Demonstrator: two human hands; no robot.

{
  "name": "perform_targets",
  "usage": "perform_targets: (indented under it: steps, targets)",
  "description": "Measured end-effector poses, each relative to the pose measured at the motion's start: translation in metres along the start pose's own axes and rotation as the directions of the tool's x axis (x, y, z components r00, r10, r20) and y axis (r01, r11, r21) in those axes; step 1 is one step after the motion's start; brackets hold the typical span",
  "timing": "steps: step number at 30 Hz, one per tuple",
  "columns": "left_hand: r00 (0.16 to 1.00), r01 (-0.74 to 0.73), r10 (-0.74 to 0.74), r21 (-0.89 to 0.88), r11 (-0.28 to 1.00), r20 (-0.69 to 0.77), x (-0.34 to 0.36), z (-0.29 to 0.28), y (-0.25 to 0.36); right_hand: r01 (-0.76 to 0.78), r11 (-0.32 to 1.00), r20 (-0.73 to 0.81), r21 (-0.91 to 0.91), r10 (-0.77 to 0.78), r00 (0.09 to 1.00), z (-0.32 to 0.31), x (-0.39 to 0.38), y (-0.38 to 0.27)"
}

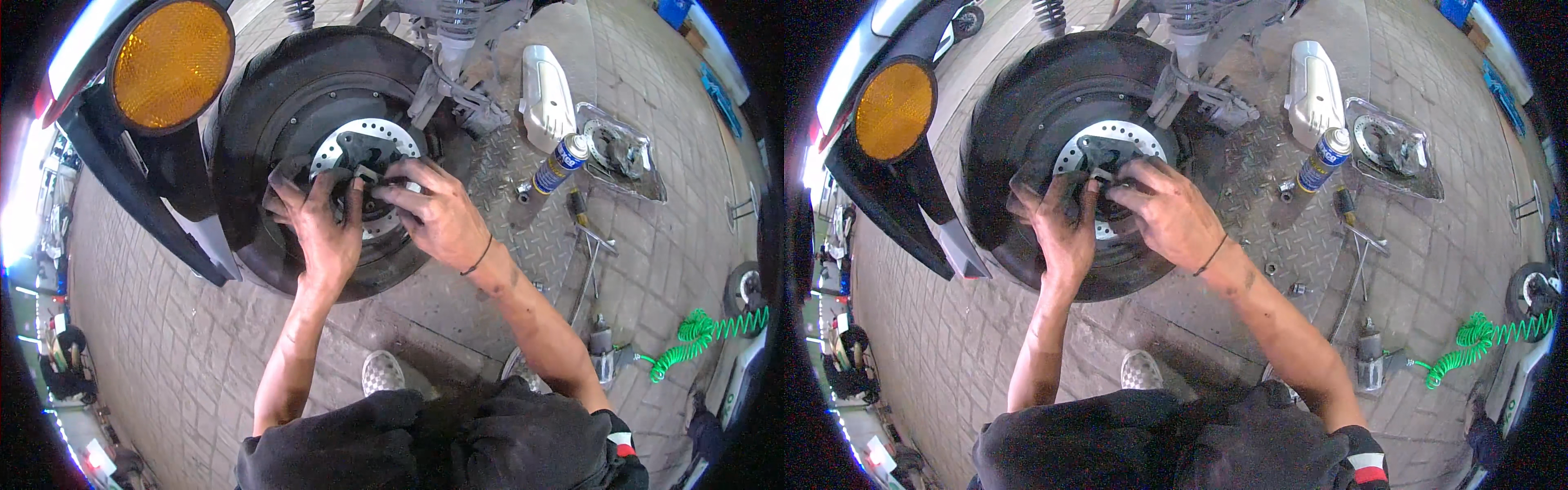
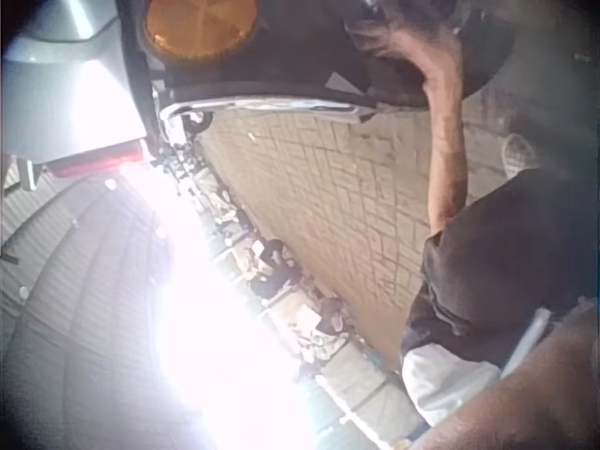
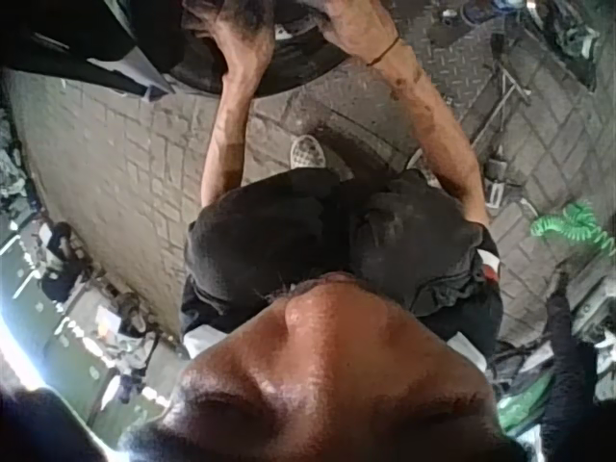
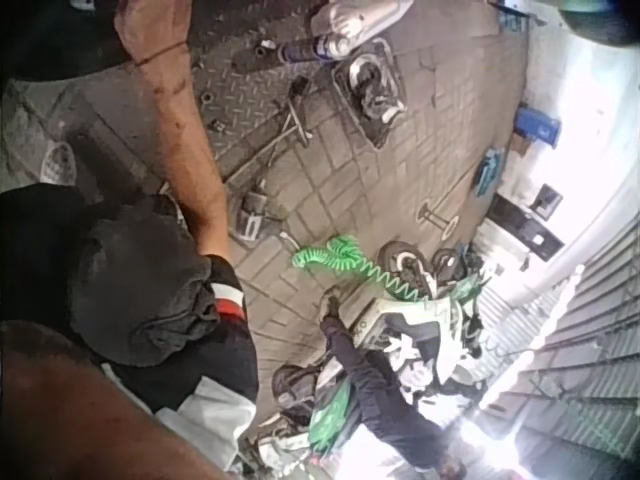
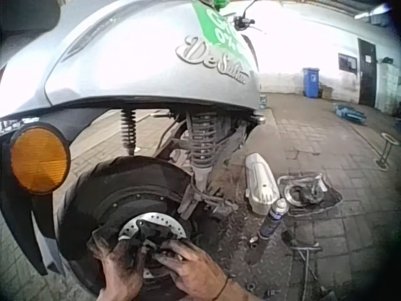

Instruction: The person uses an impact wrench to handle bolts on a scooter wheel, marks the hub assembly with a marker, and wipes the components with a cloth.

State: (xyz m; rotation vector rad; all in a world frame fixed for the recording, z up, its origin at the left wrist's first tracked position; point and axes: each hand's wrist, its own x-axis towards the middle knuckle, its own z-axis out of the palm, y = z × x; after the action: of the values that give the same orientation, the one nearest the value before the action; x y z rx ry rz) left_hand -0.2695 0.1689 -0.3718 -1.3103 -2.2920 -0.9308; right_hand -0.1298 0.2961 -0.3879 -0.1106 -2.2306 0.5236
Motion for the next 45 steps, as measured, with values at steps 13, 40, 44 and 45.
perform_targets:
  steps: [13,40,44,45]
  targets:
    - [1.0,-0.013,0.013,-0.015,1.0,-0.001,0.003,-0.003,0.004,-0.068,0.998,-0.125,-0.001,0.067,0.99,0.002,0.002,-0.012]
    - [1.0,0.016,-0.016,0.035,0.999,0.002,0.0,-0.001,0.001,-0.322,0.947,-0.003,-0.016,0.322,0.947,0.002,0.003,-0.013]
    - [0.999,0.028,-0.028,-0.048,0.998,0.016,0.002,-0.003,0.0,-0.378,0.924,0.037,-0.065,0.38,0.924,-0.003,0.009,-0.019]
    - [1.0,0.027,-0.026,-0.045,0.999,0.015,0.002,-0.003,0.0,-0.388,0.917,0.034,-0.09,0.392,0.919,-0.003,0.011,-0.021]
